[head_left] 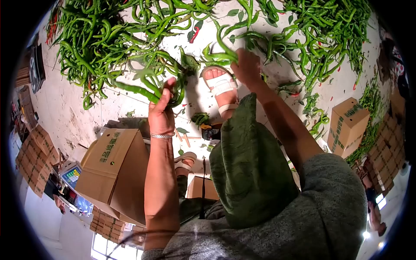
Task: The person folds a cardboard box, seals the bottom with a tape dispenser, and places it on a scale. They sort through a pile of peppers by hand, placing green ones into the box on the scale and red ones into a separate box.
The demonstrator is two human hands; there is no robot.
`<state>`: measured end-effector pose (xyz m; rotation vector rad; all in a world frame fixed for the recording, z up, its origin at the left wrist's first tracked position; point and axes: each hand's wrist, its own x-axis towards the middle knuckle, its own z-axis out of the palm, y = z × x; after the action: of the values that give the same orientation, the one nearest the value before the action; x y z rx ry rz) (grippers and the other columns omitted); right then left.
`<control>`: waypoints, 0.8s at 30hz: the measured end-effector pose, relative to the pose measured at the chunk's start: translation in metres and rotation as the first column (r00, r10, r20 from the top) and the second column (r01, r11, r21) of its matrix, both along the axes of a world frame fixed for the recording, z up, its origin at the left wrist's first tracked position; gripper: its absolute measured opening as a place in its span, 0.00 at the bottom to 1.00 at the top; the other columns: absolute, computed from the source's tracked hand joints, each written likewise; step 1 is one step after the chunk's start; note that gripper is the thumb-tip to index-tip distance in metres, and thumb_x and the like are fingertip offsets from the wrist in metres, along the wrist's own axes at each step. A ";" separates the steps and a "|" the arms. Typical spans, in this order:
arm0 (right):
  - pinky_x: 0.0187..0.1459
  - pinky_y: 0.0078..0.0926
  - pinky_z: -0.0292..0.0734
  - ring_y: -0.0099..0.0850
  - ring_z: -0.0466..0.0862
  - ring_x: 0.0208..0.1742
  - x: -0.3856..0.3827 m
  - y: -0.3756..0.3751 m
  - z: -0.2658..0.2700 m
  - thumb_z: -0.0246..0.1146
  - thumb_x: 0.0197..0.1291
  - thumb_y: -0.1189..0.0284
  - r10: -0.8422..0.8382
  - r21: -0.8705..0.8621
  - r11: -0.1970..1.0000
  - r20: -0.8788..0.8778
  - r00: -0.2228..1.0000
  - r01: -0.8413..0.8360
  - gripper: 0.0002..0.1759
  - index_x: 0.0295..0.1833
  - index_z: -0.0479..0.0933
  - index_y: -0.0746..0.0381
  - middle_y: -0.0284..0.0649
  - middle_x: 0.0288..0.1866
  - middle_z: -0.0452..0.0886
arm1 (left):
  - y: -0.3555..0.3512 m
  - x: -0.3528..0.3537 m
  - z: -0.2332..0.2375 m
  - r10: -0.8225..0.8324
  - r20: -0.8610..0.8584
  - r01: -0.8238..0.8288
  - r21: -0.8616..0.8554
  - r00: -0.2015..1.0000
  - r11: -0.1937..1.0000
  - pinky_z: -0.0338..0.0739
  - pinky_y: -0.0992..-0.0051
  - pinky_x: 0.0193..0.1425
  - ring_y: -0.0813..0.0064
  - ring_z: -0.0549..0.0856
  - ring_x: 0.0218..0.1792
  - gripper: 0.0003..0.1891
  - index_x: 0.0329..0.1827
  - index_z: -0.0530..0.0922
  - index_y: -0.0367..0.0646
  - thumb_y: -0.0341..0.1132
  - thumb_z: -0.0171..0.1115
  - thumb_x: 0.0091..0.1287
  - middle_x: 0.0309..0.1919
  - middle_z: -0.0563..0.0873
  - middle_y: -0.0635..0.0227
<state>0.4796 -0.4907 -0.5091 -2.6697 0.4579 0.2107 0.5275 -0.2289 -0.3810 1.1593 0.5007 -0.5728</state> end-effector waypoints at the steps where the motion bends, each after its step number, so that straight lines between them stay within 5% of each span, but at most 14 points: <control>1: 0.45 0.45 0.69 0.44 0.77 0.42 0.002 0.000 0.012 0.59 0.50 0.66 -0.070 0.063 0.996 0.011 0.997 0.069 0.15 0.43 0.68 0.60 0.44 0.39 0.76 | -0.007 -0.001 0.005 0.030 -0.044 -0.031 -0.006 0.999 1.000 0.77 0.71 0.46 0.73 0.83 0.38 0.10 0.43 0.77 0.37 0.34 0.60 0.63 0.41 0.84 0.58; 2: 0.39 0.44 0.71 0.47 0.79 0.36 0.002 0.000 0.029 0.60 0.53 0.66 -0.121 0.096 0.990 0.156 0.980 0.106 0.15 0.42 0.70 0.63 0.48 0.34 0.78 | -0.006 -0.002 0.001 0.006 -0.111 -0.014 -0.065 0.994 0.998 0.77 0.70 0.45 0.72 0.83 0.36 0.09 0.40 0.76 0.40 0.36 0.59 0.65 0.41 0.84 0.58; 5: 0.43 0.42 0.73 0.47 0.79 0.42 0.012 0.014 0.101 0.60 0.55 0.64 -0.203 0.429 0.872 -0.118 0.972 0.234 0.20 0.51 0.70 0.64 0.51 0.41 0.78 | -0.016 -0.006 -0.018 -0.070 -0.226 0.009 -0.259 0.972 0.966 0.77 0.70 0.42 0.72 0.82 0.34 0.10 0.45 0.75 0.44 0.39 0.58 0.66 0.42 0.83 0.59; 7: 0.41 0.39 0.74 0.45 0.78 0.41 0.000 0.035 0.108 0.61 0.55 0.64 0.116 0.564 0.783 0.286 0.951 -0.264 0.25 0.56 0.65 0.62 0.48 0.42 0.75 | -0.045 -0.009 -0.007 -0.086 -0.229 0.010 -0.315 0.970 0.949 0.76 0.69 0.46 0.70 0.81 0.42 0.17 0.54 0.73 0.44 0.39 0.59 0.65 0.52 0.79 0.59; 8: 0.41 0.39 0.74 0.43 0.79 0.41 -0.007 0.047 0.111 0.61 0.55 0.64 0.210 0.572 0.752 0.263 0.942 -0.327 0.26 0.58 0.65 0.59 0.46 0.43 0.75 | -0.041 -0.020 -0.029 -0.100 -0.201 0.006 -0.423 0.974 0.906 0.75 0.69 0.53 0.67 0.79 0.50 0.22 0.60 0.69 0.43 0.40 0.59 0.64 0.59 0.74 0.60; 12: 0.41 0.37 0.74 0.40 0.78 0.41 -0.011 0.040 0.090 0.62 0.55 0.63 0.305 0.672 0.585 0.337 0.891 -0.454 0.20 0.53 0.74 0.55 0.42 0.39 0.77 | -0.048 -0.030 -0.025 -0.018 -0.332 -0.083 -0.287 0.943 0.954 0.70 0.66 0.60 0.65 0.79 0.51 0.12 0.46 0.75 0.43 0.28 0.60 0.59 0.47 0.82 0.59; 13: 0.41 0.36 0.74 0.41 0.78 0.41 -0.011 0.030 0.087 0.62 0.54 0.62 0.314 0.708 0.550 0.316 0.895 -0.443 0.19 0.52 0.76 0.56 0.42 0.38 0.77 | -0.051 -0.031 -0.021 0.026 -0.356 -0.116 -0.234 0.934 0.965 0.70 0.63 0.60 0.63 0.80 0.49 0.12 0.45 0.75 0.43 0.26 0.61 0.58 0.44 0.83 0.60; 15: 0.43 0.35 0.73 0.38 0.77 0.43 -0.011 0.014 0.089 0.66 0.50 0.62 0.030 0.494 0.866 0.104 0.994 -0.078 0.17 0.45 0.76 0.57 0.40 0.38 0.77 | -0.048 -0.033 -0.028 0.057 -0.333 -0.174 -0.335 0.941 0.926 0.70 0.59 0.60 0.62 0.81 0.47 0.13 0.46 0.75 0.42 0.26 0.61 0.57 0.39 0.84 0.62; 16: 0.48 0.39 0.69 0.40 0.75 0.48 -0.019 0.002 0.046 0.68 0.49 0.62 0.029 0.052 0.997 0.369 0.929 -0.052 0.20 0.45 0.74 0.58 0.39 0.44 0.76 | -0.045 -0.029 -0.025 0.058 -0.343 -0.193 -0.373 0.938 0.908 0.69 0.56 0.60 0.61 0.82 0.45 0.14 0.47 0.74 0.42 0.26 0.60 0.57 0.36 0.84 0.64; 18: 0.49 0.43 0.67 0.46 0.74 0.47 -0.021 -0.020 0.025 0.66 0.49 0.64 -0.202 -0.094 0.972 0.145 0.969 0.216 0.22 0.48 0.71 0.62 0.46 0.43 0.76 | -0.040 -0.023 -0.022 0.008 -0.308 -0.142 -0.414 0.951 0.899 0.70 0.56 0.59 0.61 0.82 0.44 0.13 0.48 0.74 0.44 0.28 0.59 0.59 0.34 0.82 0.66; 19: 0.41 0.38 0.71 0.40 0.78 0.38 -0.025 -0.032 0.001 0.65 0.53 0.64 -0.285 -0.038 0.958 0.004 0.959 0.285 0.18 0.45 0.72 0.63 0.44 0.36 0.78 | -0.039 -0.021 -0.021 -0.042 -0.289 -0.099 -0.454 0.956 0.886 0.71 0.56 0.59 0.61 0.81 0.44 0.13 0.49 0.74 0.44 0.29 0.59 0.60 0.34 0.80 0.66; 21: 0.33 0.30 0.72 0.30 0.79 0.30 -0.033 -0.050 -0.046 0.62 0.57 0.65 -0.357 0.558 0.672 -0.330 0.873 0.486 0.15 0.42 0.72 0.65 0.40 0.29 0.79 | -0.042 -0.020 -0.017 -0.071 -0.296 -0.091 -0.501 0.953 0.860 0.73 0.56 0.55 0.61 0.79 0.46 0.15 0.52 0.73 0.45 0.30 0.59 0.61 0.36 0.77 0.66; 23: 0.29 0.23 0.71 0.21 0.77 0.27 -0.020 -0.024 0.016 0.60 0.59 0.65 -0.387 0.698 0.624 -0.115 0.915 0.351 0.14 0.41 0.73 0.65 0.36 0.25 0.78 | -0.047 -0.023 -0.012 -0.100 -0.315 -0.086 -0.528 0.944 0.845 0.71 0.56 0.58 0.62 0.79 0.47 0.15 0.52 0.73 0.46 0.32 0.59 0.62 0.39 0.78 0.65; 24: 0.31 0.26 0.72 0.27 0.79 0.28 -0.020 -0.008 0.030 0.59 0.59 0.66 -0.404 0.721 0.629 -0.018 0.915 0.292 0.13 0.44 0.73 0.64 0.39 0.28 0.79 | -0.045 -0.027 -0.017 -0.111 -0.326 -0.089 -0.540 0.939 0.837 0.71 0.55 0.58 0.62 0.78 0.48 0.16 0.53 0.73 0.47 0.34 0.59 0.62 0.43 0.77 0.65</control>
<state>0.4591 -0.4985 -0.4791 -1.7642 0.6748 0.0496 0.5006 -0.2742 -0.3983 0.5068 0.5793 -0.8737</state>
